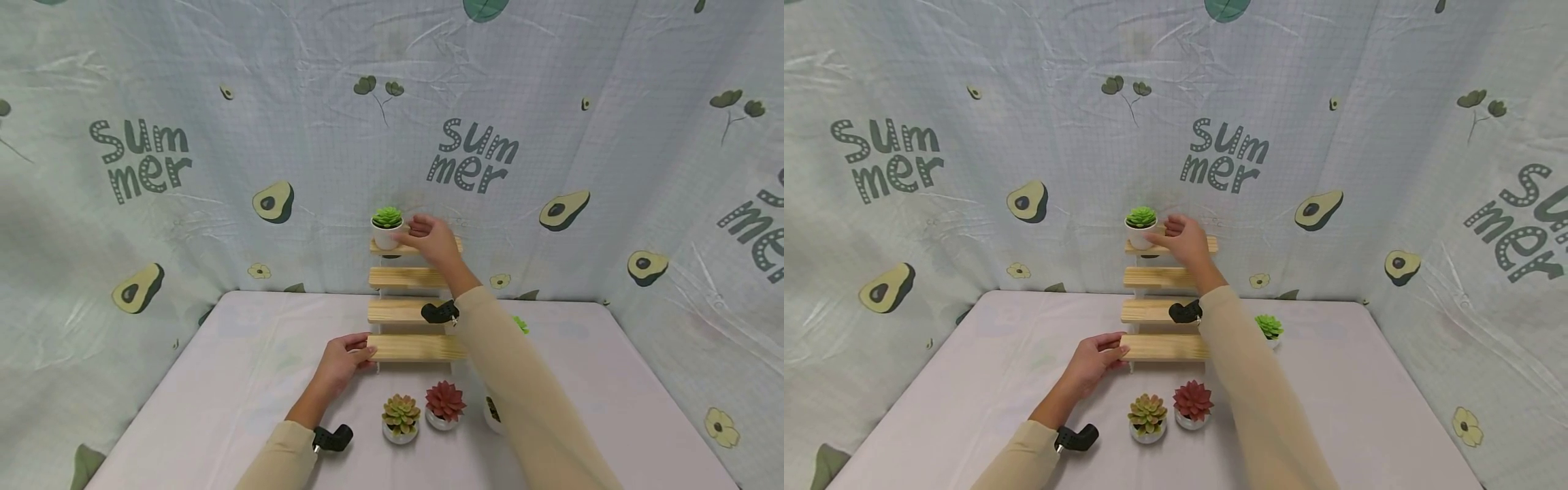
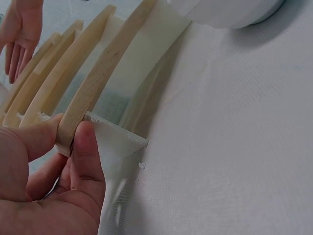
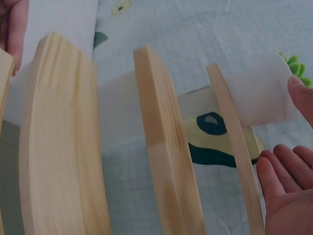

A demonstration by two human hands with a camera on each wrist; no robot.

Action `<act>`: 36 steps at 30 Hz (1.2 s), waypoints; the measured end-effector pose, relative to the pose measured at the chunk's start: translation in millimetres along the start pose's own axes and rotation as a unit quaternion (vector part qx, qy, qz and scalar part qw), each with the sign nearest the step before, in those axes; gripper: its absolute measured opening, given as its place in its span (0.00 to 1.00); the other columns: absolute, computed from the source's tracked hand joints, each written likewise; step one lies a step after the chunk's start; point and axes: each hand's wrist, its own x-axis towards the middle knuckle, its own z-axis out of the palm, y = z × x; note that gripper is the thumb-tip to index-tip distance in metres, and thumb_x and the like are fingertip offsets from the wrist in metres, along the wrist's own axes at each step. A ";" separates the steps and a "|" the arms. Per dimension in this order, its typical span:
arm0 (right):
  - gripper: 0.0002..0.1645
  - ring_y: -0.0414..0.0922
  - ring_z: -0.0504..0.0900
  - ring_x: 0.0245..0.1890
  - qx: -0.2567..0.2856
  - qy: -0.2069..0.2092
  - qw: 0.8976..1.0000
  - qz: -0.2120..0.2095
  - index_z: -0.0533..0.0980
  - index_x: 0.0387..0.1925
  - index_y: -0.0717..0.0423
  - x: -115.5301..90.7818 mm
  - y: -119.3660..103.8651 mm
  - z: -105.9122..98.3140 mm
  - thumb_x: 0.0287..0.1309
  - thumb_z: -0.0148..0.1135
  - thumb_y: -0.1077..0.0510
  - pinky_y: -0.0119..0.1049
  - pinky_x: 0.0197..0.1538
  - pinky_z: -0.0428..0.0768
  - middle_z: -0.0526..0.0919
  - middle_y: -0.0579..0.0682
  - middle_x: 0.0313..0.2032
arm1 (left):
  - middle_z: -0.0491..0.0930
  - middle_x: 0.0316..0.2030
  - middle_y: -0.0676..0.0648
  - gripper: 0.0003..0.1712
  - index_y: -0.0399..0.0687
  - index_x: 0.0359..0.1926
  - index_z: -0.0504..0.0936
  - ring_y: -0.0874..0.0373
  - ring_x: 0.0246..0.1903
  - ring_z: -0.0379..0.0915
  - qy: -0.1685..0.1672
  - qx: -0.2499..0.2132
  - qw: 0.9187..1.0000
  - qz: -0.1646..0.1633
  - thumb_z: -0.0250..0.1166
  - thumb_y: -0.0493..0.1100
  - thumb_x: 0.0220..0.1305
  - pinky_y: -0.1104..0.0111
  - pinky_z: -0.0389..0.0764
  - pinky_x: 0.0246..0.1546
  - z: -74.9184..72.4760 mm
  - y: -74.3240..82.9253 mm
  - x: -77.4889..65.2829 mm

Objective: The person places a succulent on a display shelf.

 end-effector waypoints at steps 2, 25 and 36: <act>0.48 0.52 0.77 0.67 0.001 -0.001 1.000 0.000 0.66 0.74 0.59 -2.2 3.0 -5.2 0.58 0.76 0.49 0.46 0.69 0.78 0.75 0.56 0.69 | 0.81 0.49 0.36 0.25 0.28 0.64 0.76 0.58 0.36 0.82 -0.001 -0.001 1.000 0.001 0.66 0.32 0.68 0.64 0.90 0.38 0.0 -0.2 0.2; 0.44 0.56 0.76 0.68 -0.010 0.004 0.999 -0.041 0.65 0.74 0.61 -47.0 29.0 -65.1 0.63 0.73 0.52 0.50 0.70 0.76 0.76 0.60 0.68 | 0.82 0.49 0.35 0.24 0.29 0.63 0.77 0.59 0.34 0.83 0.004 -0.007 1.000 -0.001 0.67 0.30 0.67 0.64 0.90 0.38 1.6 -2.6 2.9; 0.42 0.53 0.77 0.67 -0.025 0.026 0.999 -0.040 0.69 0.71 0.61 -76.5 48.9 -93.5 0.61 0.74 0.49 0.33 0.64 0.81 0.78 0.58 0.66 | 0.82 0.47 0.37 0.24 0.29 0.63 0.77 0.58 0.34 0.83 0.004 -0.011 1.000 0.001 0.67 0.30 0.67 0.65 0.90 0.37 1.2 -4.8 7.0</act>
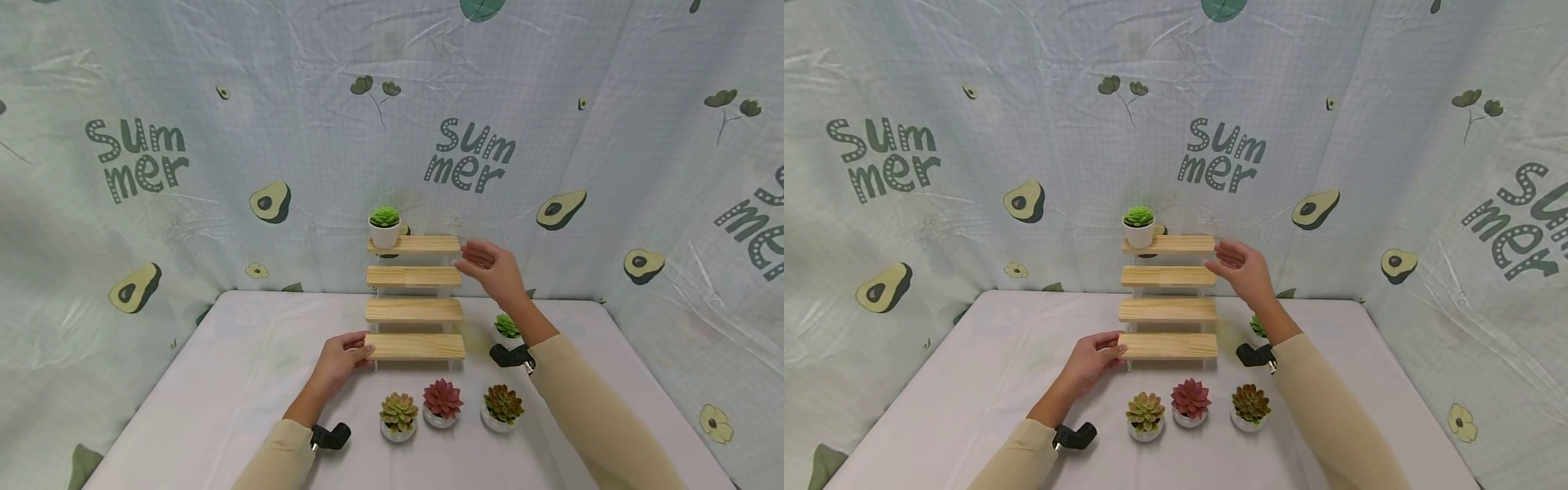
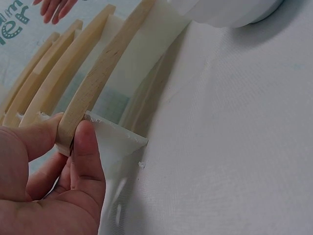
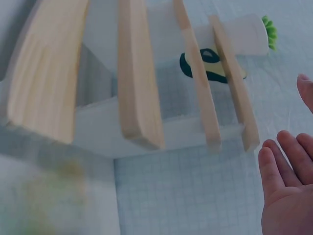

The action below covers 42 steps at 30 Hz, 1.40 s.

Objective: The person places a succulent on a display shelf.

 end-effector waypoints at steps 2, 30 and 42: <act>0.43 0.54 0.77 0.67 -0.007 0.004 1.000 0.003 0.69 0.71 0.62 -6.4 4.8 -5.3 0.62 0.73 0.48 0.32 0.63 0.81 0.78 0.59 0.66 | 0.82 0.47 0.37 0.24 0.29 0.63 0.77 0.58 0.34 0.83 0.000 -0.002 1.000 -0.001 0.67 0.30 0.67 0.65 0.90 0.37 -0.3 0.0 0.4; 0.50 0.62 0.64 0.75 -0.148 0.054 0.984 0.087 0.65 0.74 0.60 -95.2 97.1 -52.5 0.59 0.74 0.41 0.58 0.75 0.68 0.67 0.63 0.73 | 0.81 0.50 0.36 0.25 0.29 0.64 0.77 0.58 0.36 0.83 -0.001 0.002 1.000 -0.005 0.67 0.31 0.68 0.66 0.89 0.39 1.4 -0.3 3.2; 0.59 0.62 0.59 0.77 -0.098 0.006 0.984 0.150 0.54 0.78 0.65 -101.9 124.3 -54.5 0.58 0.76 0.46 0.53 0.75 0.67 0.59 0.66 0.77 | 0.80 0.47 0.37 0.24 0.27 0.63 0.76 0.58 0.36 0.82 -0.002 -0.030 0.999 -0.010 0.66 0.29 0.68 0.69 0.88 0.36 -1.1 -1.9 3.9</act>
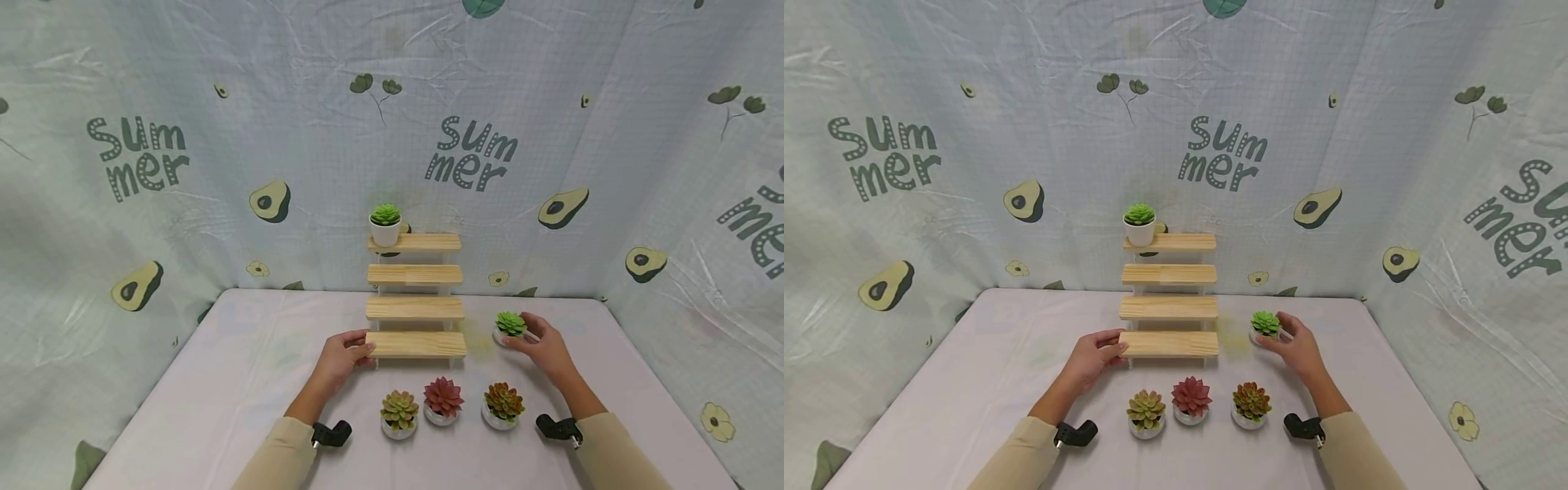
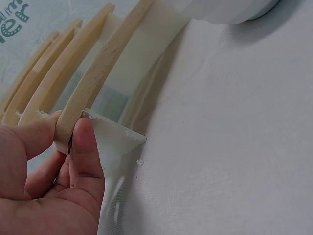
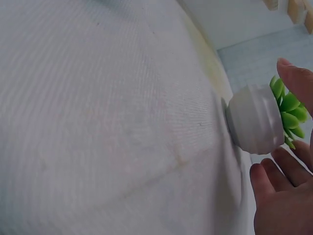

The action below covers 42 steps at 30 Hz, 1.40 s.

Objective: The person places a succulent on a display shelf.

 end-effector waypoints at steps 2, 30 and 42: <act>0.59 0.62 0.60 0.77 -0.004 -0.006 1.000 0.009 0.54 0.79 0.64 2.0 1.4 0.7 0.58 0.76 0.46 0.53 0.75 0.68 0.59 0.66 0.77 | 0.80 0.48 0.37 0.24 0.28 0.63 0.76 0.58 0.36 0.82 -0.001 0.003 1.000 -0.001 0.66 0.29 0.68 0.69 0.88 0.36 -0.4 0.3 -0.1; 0.49 0.61 0.78 0.63 -0.060 0.004 0.998 0.023 0.65 0.71 0.70 5.3 4.3 5.7 0.58 0.76 0.48 0.53 0.64 0.81 0.76 0.69 0.65 | 0.80 0.48 0.36 0.24 0.28 0.63 0.76 0.58 0.36 0.82 -0.002 0.006 1.000 -0.002 0.66 0.29 0.68 0.67 0.89 0.37 0.3 0.4 -0.5; 0.51 0.61 0.77 0.65 -0.075 0.012 0.997 0.022 0.65 0.73 0.67 6.5 0.6 0.4 0.59 0.75 0.43 0.56 0.65 0.79 0.75 0.68 0.66 | 0.80 0.48 0.37 0.25 0.29 0.64 0.76 0.58 0.36 0.83 -0.007 0.011 1.000 0.001 0.67 0.30 0.68 0.66 0.89 0.39 -1.2 1.8 -2.9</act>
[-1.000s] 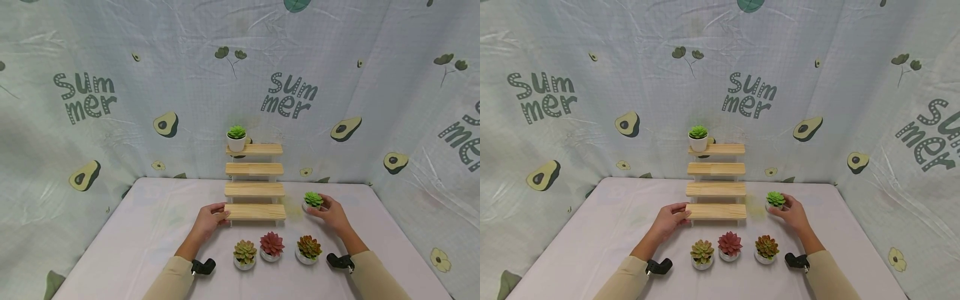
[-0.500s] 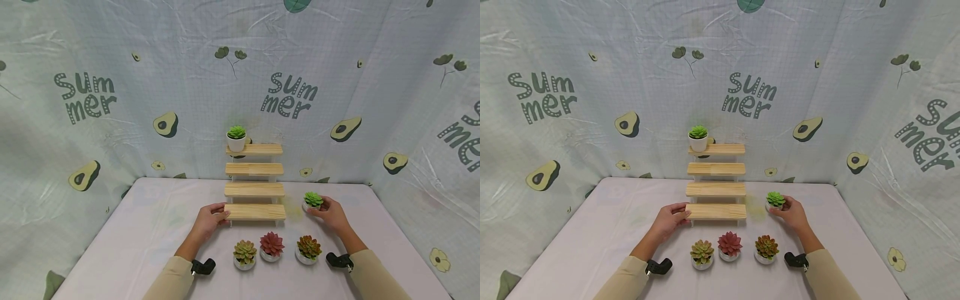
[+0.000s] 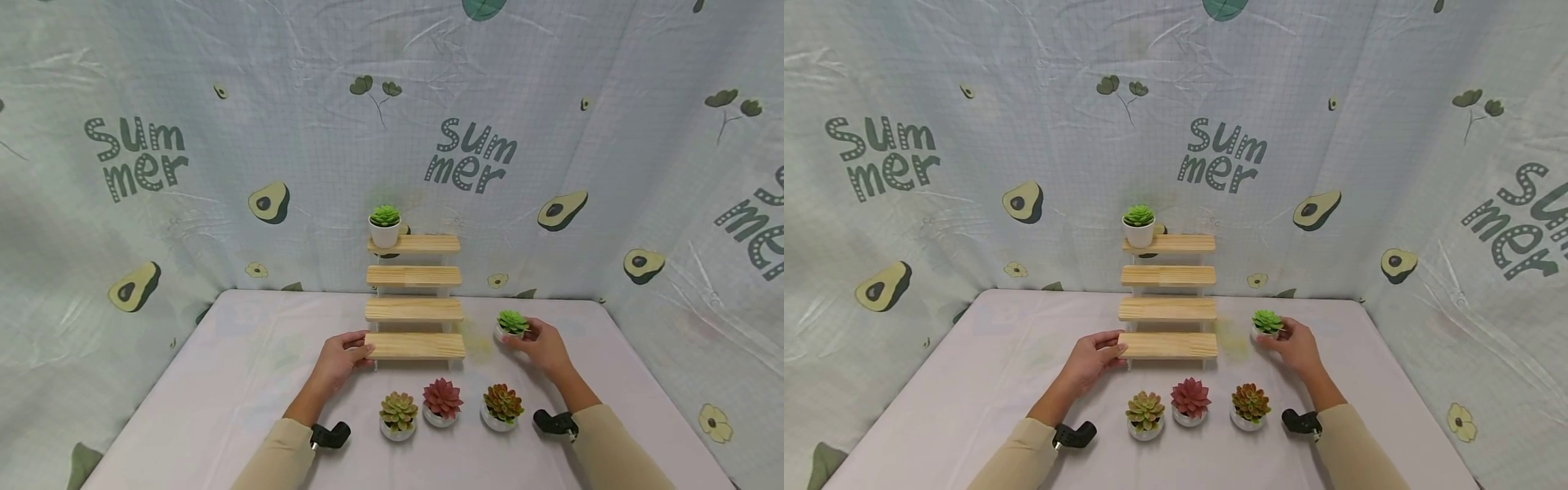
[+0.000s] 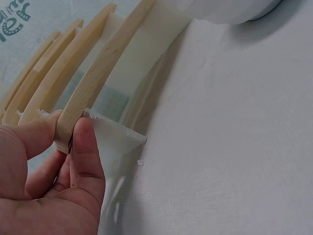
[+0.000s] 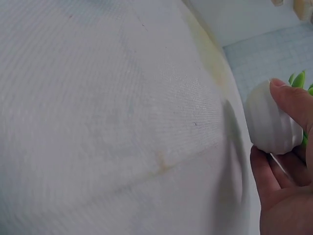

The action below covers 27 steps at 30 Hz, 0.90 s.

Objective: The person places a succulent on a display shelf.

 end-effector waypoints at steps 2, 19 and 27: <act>0.53 0.61 0.77 0.66 0.000 0.001 1.000 -0.001 0.64 0.73 0.67 0.5 -1.4 -1.6 0.59 0.74 0.41 0.56 0.65 0.79 0.74 0.68 0.67 | 0.80 0.48 0.37 0.25 0.29 0.64 0.76 0.58 0.36 0.83 0.000 -0.001 1.000 -0.001 0.67 0.31 0.68 0.65 0.89 0.39 -0.2 0.2 0.0; 0.50 0.52 0.81 0.56 0.003 0.020 0.999 -0.045 0.69 0.71 0.63 3.2 -30.3 -19.0 0.57 0.74 0.38 0.20 0.42 0.79 0.81 0.63 0.60 | 0.80 0.46 0.38 0.24 0.29 0.64 0.77 0.58 0.35 0.83 0.002 -0.003 1.000 0.000 0.66 0.30 0.68 0.65 0.89 0.38 0.8 0.6 0.4; 0.49 0.56 0.83 0.55 -0.014 0.031 0.996 -0.081 0.70 0.70 0.63 6.8 -50.5 -25.2 0.57 0.75 0.38 0.31 0.49 0.86 0.82 0.64 0.59 | 0.81 0.48 0.37 0.24 0.30 0.64 0.77 0.57 0.36 0.83 0.000 0.004 1.000 -0.007 0.67 0.31 0.68 0.65 0.90 0.39 0.5 0.4 0.1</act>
